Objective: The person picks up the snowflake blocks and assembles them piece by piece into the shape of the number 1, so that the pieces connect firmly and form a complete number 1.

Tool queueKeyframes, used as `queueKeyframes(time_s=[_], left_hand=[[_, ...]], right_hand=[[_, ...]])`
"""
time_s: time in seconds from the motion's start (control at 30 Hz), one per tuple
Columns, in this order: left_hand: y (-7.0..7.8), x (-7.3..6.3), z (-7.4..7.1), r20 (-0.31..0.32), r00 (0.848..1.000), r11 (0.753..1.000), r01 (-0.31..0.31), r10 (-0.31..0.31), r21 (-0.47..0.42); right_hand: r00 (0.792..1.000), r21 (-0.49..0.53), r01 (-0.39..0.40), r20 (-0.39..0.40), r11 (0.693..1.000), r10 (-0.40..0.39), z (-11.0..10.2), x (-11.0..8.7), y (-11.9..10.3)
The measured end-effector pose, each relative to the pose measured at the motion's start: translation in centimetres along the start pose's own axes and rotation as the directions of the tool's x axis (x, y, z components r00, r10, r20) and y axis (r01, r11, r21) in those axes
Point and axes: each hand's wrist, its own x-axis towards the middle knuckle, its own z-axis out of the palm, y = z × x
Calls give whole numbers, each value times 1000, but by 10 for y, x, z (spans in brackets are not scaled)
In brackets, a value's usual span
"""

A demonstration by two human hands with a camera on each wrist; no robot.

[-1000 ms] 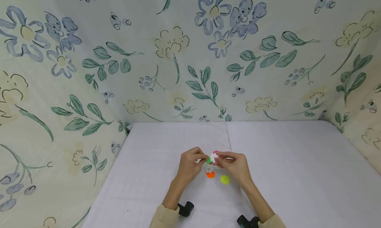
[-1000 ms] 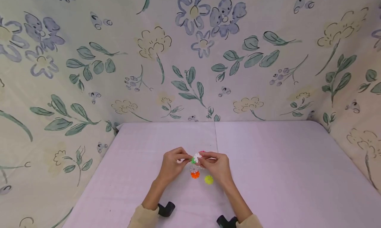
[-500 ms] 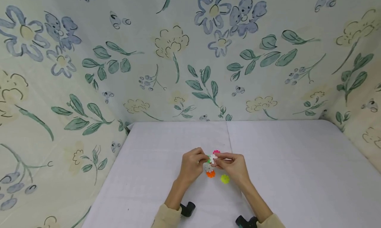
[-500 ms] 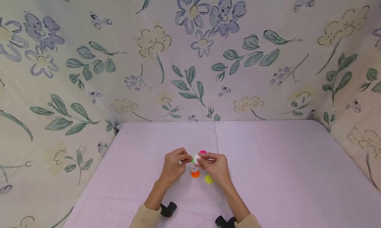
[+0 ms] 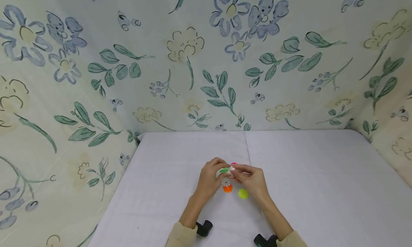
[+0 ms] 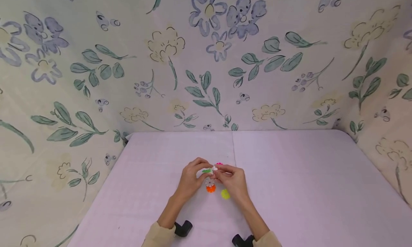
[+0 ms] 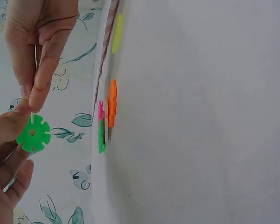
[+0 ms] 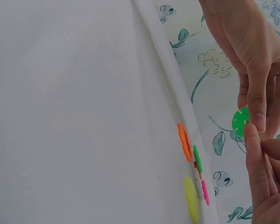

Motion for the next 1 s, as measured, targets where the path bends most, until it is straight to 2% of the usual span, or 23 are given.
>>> queueKeyframes(time_s=[0.1, 0.23, 0.4, 0.53, 0.63, 0.7, 0.8, 0.9, 1.0], left_hand=[[1, 1, -3, 81, 992, 994, 96, -93, -45], [-1, 1, -6, 145, 972, 971, 202, -183, -125], [-6, -1, -7, 185, 957, 944, 258, -221, -206], [-10, -3, -7, 208, 946, 933, 292, -249, -211], [-13, -4, -8, 226, 928, 919, 340, -295, -199], [-15, -5, -10, 244, 910, 902, 386, -336, -196], [-19, -5, -14, 294, 875, 852, 459, -384, -254], [-22, -6, -18, 361, 834, 763, 537, -417, -359], [-24, -6, -20, 428, 799, 668, 593, -422, -448]], right_hand=[[1000, -18, -11, -1, 1000, 11, -2, 0, -2], [1000, -37, -27, -3, 999, 27, -4, 0, -3], [998, -42, -43, 39, 998, 45, -5, -1, -3], [997, -64, -48, 65, 997, 52, -6, 0, -3], [997, -116, -56, 51, 992, 62, -10, 1, -4], [997, -160, -70, 32, 985, 76, -14, 1, -5], [994, -226, -89, 43, 970, 101, -18, 2, -3], [989, -288, -83, 92, 954, 113, -21, 5, 4], [987, -348, -69, 112, 935, 115, -22, 8, 11]])
